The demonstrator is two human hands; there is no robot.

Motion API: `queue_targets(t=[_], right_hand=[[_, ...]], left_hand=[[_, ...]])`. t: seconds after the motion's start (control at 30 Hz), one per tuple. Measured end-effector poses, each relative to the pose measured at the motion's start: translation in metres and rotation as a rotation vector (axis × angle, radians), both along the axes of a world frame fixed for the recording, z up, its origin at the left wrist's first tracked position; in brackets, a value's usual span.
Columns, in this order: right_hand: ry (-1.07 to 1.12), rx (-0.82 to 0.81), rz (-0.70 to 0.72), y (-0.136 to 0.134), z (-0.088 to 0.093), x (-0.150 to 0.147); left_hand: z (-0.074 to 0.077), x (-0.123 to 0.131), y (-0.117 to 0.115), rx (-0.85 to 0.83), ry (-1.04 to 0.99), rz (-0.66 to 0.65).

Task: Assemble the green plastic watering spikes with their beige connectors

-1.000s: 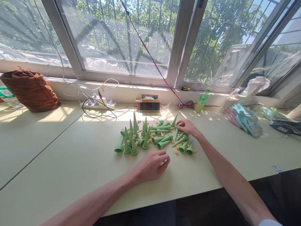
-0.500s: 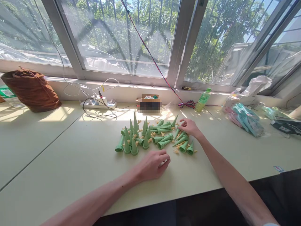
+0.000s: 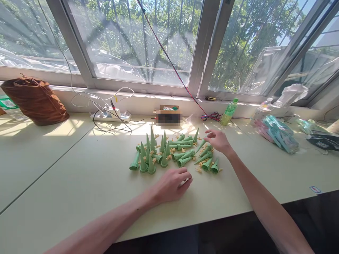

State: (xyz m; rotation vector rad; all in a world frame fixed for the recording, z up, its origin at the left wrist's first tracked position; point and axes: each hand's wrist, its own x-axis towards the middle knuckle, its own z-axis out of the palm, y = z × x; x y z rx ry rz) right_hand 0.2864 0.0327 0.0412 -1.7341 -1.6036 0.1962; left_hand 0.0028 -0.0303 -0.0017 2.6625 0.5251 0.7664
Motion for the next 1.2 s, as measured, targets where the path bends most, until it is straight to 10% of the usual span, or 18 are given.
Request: queue_targets(t=[0.27, 0.47, 1.2], right_hand=[[-0.003, 0.378, 0.154, -0.019, 0.024, -0.035], [0.096, 0.499, 0.281, -0.030, -0.010, -0.067], [0.047, 0.435, 0.621, -0.065, -0.020, -0.095]], left_hand=[[-0.004, 0.001, 0.004, -0.130, -0.158, 0.108], [-0.005, 0.002, 0.004, -0.258, -0.399, 0.265], [-0.004, 0.003, 0.005, -0.446, -0.416, 0.194]])
